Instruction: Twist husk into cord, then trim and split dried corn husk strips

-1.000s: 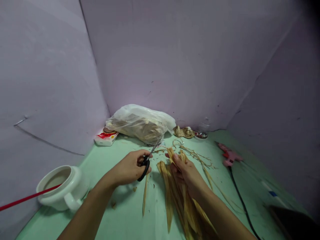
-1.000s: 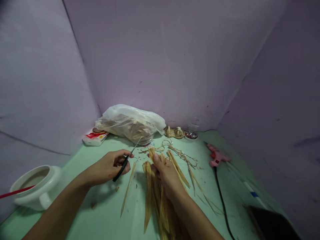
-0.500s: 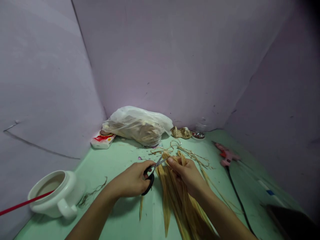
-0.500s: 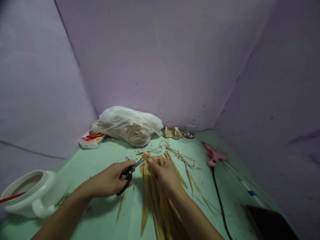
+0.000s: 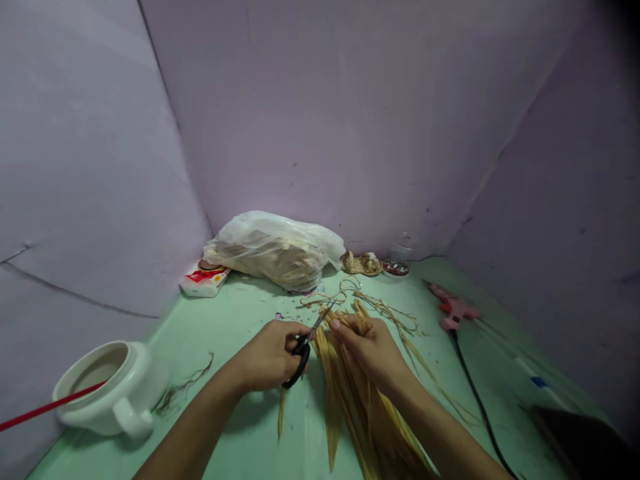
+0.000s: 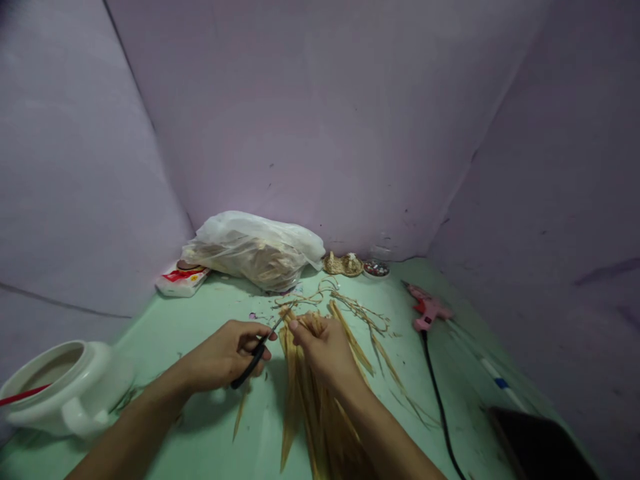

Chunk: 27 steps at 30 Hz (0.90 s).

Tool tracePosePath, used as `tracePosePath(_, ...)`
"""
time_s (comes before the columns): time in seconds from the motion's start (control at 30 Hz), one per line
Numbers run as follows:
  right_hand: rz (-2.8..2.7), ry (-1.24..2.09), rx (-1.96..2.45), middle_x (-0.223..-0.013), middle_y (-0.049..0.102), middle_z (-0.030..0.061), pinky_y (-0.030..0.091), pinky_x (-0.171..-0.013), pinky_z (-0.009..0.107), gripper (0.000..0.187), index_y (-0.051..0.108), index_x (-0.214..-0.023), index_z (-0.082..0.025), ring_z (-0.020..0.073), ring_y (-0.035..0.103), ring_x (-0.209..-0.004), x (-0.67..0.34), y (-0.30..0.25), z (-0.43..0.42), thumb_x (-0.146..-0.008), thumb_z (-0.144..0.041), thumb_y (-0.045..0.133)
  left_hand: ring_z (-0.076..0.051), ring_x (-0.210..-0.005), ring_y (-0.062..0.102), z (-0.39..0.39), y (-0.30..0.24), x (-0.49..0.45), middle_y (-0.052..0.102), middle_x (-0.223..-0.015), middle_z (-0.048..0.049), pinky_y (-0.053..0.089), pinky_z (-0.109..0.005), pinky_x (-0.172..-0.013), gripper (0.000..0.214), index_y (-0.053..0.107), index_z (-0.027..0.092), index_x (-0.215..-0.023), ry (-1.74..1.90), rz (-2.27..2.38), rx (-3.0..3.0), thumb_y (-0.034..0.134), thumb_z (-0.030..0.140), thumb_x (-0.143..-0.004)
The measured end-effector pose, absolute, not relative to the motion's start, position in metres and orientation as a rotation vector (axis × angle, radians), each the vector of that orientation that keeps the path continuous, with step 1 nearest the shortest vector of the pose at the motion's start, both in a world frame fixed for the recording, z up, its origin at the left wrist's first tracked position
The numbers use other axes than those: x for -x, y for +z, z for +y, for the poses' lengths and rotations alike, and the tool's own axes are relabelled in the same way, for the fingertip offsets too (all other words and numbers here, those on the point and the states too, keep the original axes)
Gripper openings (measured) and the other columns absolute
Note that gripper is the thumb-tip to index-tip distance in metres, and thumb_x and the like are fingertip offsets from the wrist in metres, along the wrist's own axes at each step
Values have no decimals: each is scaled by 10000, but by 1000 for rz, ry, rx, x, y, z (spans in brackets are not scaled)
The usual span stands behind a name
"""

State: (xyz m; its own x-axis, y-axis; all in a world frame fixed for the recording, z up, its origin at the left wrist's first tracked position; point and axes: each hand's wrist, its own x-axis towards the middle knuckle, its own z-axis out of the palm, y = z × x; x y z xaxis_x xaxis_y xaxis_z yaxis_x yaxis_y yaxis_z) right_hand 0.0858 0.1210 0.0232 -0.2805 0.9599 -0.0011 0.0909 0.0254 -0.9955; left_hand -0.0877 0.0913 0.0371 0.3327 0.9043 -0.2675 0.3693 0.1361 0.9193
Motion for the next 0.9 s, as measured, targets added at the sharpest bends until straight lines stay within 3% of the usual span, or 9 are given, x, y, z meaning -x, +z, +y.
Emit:
tracePosePath(0.47, -1579, 1283, 1207, -460, 251, -66, 147, -424, 221, 369, 365, -489, -179, 56, 202, -427, -93, 19, 128, -709, -428, 525, -143, -483, 567, 87, 45, 80, 612, -673, -46, 372, -196, -364, 364, 500, 141, -922, 546, 1248, -1198, 512, 120, -558)
tracePosePath(0.7, -1680, 1271, 1166, -489, 235, -61, 171, -434, 217, 374, 293, -501, -191, 64, 207, -454, -93, 17, 127, -719, -390, 523, -100, -571, 516, 87, 39, 79, 546, -652, 14, 347, -184, -469, 290, 533, 154, -896, 592, 1159, -1348, 531, 140, -606)
tracePosePath(0.8, -1827, 1200, 1110, -502, 264, -51, 204, -449, 215, 337, 332, -504, -181, 72, 240, -473, -93, 19, 125, -753, -352, 481, -111, -674, 511, 88, 37, 78, 568, -754, -8, 353, -187, -523, 258, 556, 149, -867, 629, 1142, -1423, 535, 144, -610)
tracePosePath(0.9, -1948, 1078, 1066, -523, 324, -40, 258, -493, 212, 300, 374, -519, -171, 85, 310, -521, -95, 18, 125, -773, -305, 460, -109, -656, 490, 90, 36, 79, 550, -731, 0, 341, -188, -512, 252, 564, 147, -860, 609, 1138, -1431, 518, 140, -613)
